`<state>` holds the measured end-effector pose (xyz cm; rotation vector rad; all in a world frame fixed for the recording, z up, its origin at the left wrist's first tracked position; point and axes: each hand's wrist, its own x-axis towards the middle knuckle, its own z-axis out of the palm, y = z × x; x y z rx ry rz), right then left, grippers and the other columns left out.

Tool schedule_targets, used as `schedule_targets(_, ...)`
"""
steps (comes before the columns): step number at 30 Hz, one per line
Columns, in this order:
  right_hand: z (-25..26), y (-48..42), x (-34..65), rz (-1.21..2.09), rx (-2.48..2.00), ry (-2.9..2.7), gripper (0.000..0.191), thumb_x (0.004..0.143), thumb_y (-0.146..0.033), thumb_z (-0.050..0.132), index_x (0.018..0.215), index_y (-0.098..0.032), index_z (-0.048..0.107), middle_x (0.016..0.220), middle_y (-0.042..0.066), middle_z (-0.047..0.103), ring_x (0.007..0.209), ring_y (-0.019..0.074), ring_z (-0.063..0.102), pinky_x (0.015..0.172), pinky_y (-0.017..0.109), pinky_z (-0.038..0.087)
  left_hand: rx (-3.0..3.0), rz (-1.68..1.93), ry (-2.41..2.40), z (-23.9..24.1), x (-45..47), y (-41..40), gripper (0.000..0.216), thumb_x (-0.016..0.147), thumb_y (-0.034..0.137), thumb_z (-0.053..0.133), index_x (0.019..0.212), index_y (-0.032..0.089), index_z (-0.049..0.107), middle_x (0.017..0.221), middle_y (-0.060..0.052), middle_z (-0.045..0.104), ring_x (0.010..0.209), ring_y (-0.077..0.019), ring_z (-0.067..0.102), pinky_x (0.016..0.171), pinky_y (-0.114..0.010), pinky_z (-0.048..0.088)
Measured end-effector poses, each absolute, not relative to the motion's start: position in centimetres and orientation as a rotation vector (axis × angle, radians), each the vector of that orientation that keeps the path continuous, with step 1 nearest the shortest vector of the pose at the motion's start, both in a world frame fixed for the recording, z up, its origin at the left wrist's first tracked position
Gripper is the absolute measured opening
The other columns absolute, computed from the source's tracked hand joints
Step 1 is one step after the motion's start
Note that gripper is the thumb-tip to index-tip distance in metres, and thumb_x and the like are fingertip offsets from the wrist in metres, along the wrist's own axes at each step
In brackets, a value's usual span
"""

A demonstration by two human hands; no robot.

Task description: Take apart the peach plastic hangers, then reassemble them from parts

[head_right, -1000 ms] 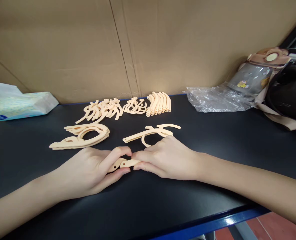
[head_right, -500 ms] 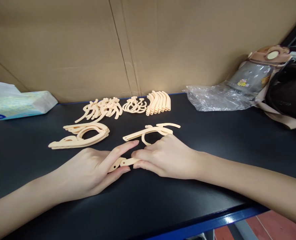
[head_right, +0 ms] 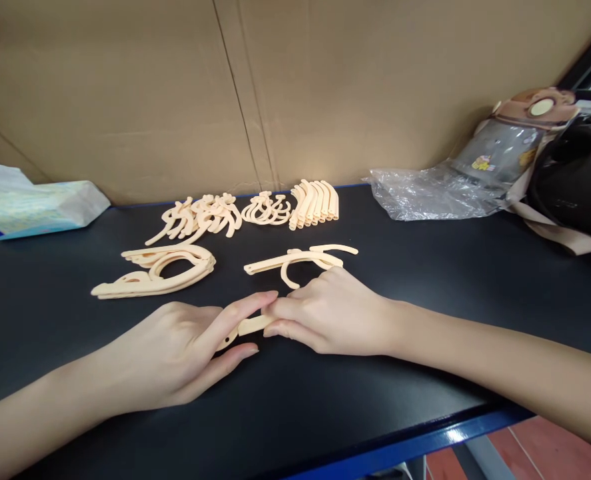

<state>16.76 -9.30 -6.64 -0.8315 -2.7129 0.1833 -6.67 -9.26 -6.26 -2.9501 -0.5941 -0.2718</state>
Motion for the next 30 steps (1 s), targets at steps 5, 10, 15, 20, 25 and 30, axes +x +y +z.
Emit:
schedule_targets(5,-6.5,-9.0,17.0,0.083,-0.857,-2.714,0.032,0.099,-0.032,0.039,0.088,-0.017,0.066,0.068,0.001,0.066,0.056,0.0107,0.055,0.052,0.024,0.029,-2.959,-0.375,-0.729,-6.3,-6.5,-9.2,0.039,0.098,0.028,0.036,0.133,0.01,0.032,0.07,0.001,0.067,0.05,-0.0153,0.062,0.043,-0.024,0.038)
schedule_targets(10,-6.7,-8.8,17.0,0.078,-0.889,-2.768,0.032,0.099,-0.032,0.036,0.104,-0.019,0.064,0.072,0.001,0.068,0.059,0.0119,0.059,0.052,0.024,0.03,-2.914,-0.447,-0.835,-6.2,-6.4,-8.8,0.017,0.095,0.031,0.042,0.103,0.017,0.048,0.062,0.005,0.06,0.049,-0.0134,0.059,0.043,-0.023,0.032)
schedule_targets(15,-6.7,-9.1,16.6,-0.027,-0.839,-2.792,0.036,0.101,-0.034,0.032,0.108,-0.018,0.063,0.072,0.001,0.066,0.059,0.0127,0.058,0.054,0.026,0.031,-2.907,-0.318,-0.758,-5.9,-6.7,-8.5,0.021,0.095,0.032,0.043,0.078,0.019,0.045,0.059,0.005,0.052,0.048,-0.0124,0.054,0.045,-0.025,0.029)
schedule_targets(20,-6.5,-9.4,16.5,-0.168,-0.782,-2.777,0.035,0.1,-0.036,0.034,0.103,-0.018,0.064,0.071,0.0,0.064,0.057,0.0117,0.055,0.053,0.026,0.031,-2.983,-0.304,-0.66,-5.7,-6.7,-8.6,0.024,0.097,0.026,0.039,0.074,0.019,0.04,0.059,0.007,0.047,0.047,-0.0092,0.051,0.043,-0.025,0.027)
schedule_targets(25,-6.1,-9.5,16.6,-0.248,-0.749,-2.692,0.032,0.098,-0.037,0.04,0.099,-0.018,0.066,0.07,0.0,0.063,0.057,0.0109,0.055,0.054,0.025,0.034,-2.997,-0.309,-0.645,-5.6,-6.9,-8.4,0.025,0.098,0.027,0.036,0.074,0.019,0.04,0.059,0.007,0.048,0.047,-0.0088,0.051,0.043,-0.025,0.027)
schedule_targets(30,-5.6,-9.4,17.0,-0.259,-0.722,-2.548,0.03,0.097,-0.035,0.043,0.097,-0.016,0.067,0.076,0.002,0.067,0.066,0.0129,0.061,0.06,0.025,0.042,-2.976,-0.328,-0.657,-5.5,-7.2,-8.2,0.024,0.097,0.026,0.037,0.074,0.019,0.041,0.059,0.006,0.049,0.046,-0.0085,0.05,0.044,-0.024,0.026)
